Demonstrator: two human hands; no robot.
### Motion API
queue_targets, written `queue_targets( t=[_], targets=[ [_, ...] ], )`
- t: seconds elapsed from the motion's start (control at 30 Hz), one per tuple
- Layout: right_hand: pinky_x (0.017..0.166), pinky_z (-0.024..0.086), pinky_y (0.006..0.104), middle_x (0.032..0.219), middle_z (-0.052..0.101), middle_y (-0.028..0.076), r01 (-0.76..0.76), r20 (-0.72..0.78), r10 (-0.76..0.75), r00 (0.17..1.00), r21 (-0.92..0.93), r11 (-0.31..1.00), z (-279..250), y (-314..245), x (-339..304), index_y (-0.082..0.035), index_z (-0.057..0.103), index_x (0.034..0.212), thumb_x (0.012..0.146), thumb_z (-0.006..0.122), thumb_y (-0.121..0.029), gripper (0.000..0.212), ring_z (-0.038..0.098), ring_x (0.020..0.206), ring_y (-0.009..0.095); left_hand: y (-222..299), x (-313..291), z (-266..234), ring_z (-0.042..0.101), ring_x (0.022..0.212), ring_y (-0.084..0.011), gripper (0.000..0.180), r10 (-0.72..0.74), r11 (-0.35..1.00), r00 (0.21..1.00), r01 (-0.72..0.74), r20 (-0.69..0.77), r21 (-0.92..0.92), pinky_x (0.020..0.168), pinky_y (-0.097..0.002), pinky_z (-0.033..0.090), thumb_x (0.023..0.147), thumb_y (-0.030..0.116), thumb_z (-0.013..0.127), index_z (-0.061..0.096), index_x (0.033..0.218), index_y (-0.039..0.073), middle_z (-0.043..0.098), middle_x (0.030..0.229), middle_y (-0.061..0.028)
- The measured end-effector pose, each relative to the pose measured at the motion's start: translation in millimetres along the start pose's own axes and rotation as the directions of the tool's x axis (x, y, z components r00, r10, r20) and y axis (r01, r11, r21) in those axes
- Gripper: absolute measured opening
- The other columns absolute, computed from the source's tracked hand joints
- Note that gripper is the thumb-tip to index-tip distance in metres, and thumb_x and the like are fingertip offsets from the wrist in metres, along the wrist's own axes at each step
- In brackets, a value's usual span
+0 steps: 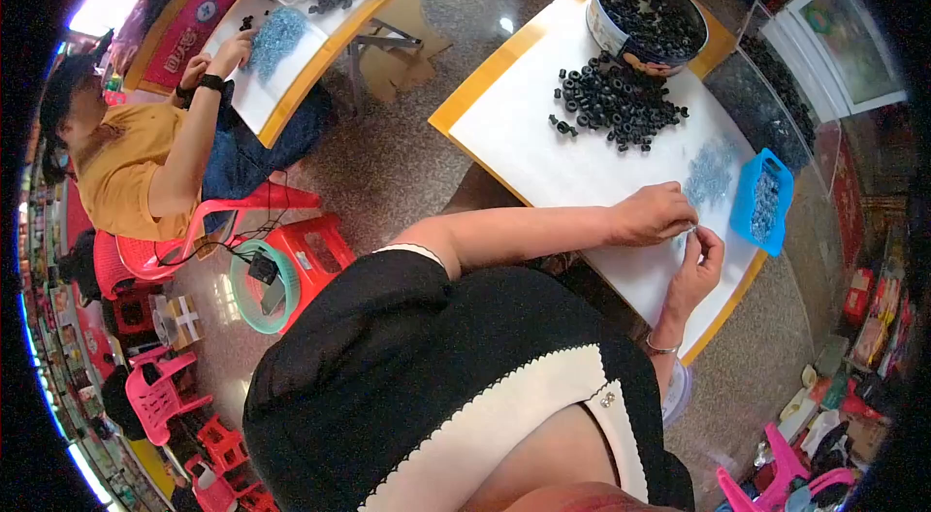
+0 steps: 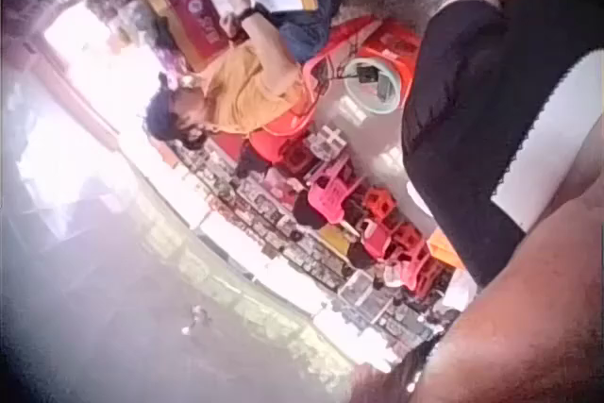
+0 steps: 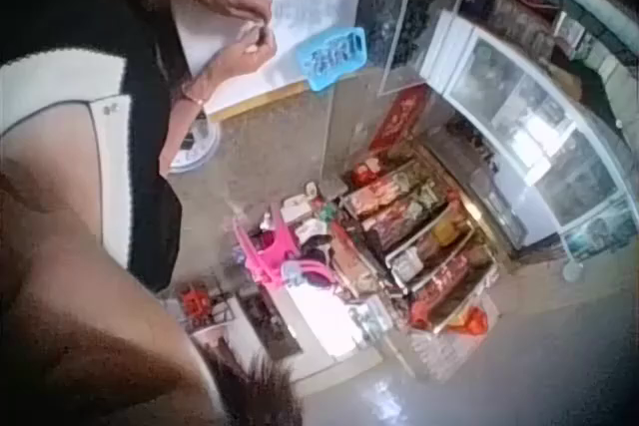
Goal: The person assembles components by picking up tiny plastic pieces and inserting them into black plastic fittings by hand.
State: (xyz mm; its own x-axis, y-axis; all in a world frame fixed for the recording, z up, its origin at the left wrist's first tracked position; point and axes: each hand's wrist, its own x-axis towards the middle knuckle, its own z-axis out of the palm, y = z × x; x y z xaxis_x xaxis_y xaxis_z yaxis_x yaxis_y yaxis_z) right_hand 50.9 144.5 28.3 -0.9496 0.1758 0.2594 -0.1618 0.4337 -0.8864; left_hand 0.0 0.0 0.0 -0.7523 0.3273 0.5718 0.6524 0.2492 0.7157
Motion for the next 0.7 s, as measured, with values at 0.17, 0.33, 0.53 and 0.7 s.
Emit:
queue_targets(
  t=[0.17,0.33,0.53,0.7],
  targets=[
    [0.081,0.045,0.0268,0.094,0.059,0.005,0.03,-0.004,-0.031,1.0,-0.048,0.998,-3,-5,1,-0.001,0.06,0.096,0.087,0.059,-0.004,0.01,0.055,0.089,0.015,2,1,2,0.054,0.084,-0.0301,0.013,-0.006,1.0,1.0,0.006,0.005,-0.01,0.072,-0.0405,0.047,0.081,0.015,0.063,0.063,0.093,0.008,0.061,0.084,-0.0086],
    [0.081,0.045,0.027,0.094,0.059,0.005,0.039,0.01,-0.039,0.999,-0.033,0.999,-1,-3,0,-0.001,0.06,0.096,0.087,0.059,-0.004,0.009,0.055,0.089,0.015,2,1,-1,0.054,0.084,-0.0302,0.014,-0.032,0.997,0.999,0.031,-0.018,-0.073,0.072,-0.0404,0.046,0.08,0.014,0.064,0.063,0.093,0.008,0.061,0.084,-0.0096],
    [0.082,0.045,0.0269,0.095,0.06,0.005,0.01,0.006,-0.009,1.0,-0.013,1.0,-1,-5,1,-0.001,0.06,0.098,0.089,0.058,-0.006,0.011,0.055,0.09,0.015,2,2,-3,0.054,0.083,-0.0295,0.014,-0.012,0.989,1.0,0.01,-0.017,-0.144,0.072,-0.0394,0.045,0.081,0.015,0.065,0.063,0.092,0.007,0.06,0.082,-0.0095],
    [0.082,0.044,0.0266,0.096,0.061,0.005,-0.047,0.027,0.046,0.999,0.047,0.998,0,-15,1,0.0,0.06,0.099,0.091,0.056,-0.009,0.012,0.055,0.091,0.014,4,1,-3,0.054,0.082,-0.0283,0.01,-0.036,0.988,0.999,0.03,-0.038,-0.15,0.072,-0.0381,0.045,0.078,0.013,0.066,0.063,0.085,0.007,0.061,0.079,-0.0079]
  ],
)
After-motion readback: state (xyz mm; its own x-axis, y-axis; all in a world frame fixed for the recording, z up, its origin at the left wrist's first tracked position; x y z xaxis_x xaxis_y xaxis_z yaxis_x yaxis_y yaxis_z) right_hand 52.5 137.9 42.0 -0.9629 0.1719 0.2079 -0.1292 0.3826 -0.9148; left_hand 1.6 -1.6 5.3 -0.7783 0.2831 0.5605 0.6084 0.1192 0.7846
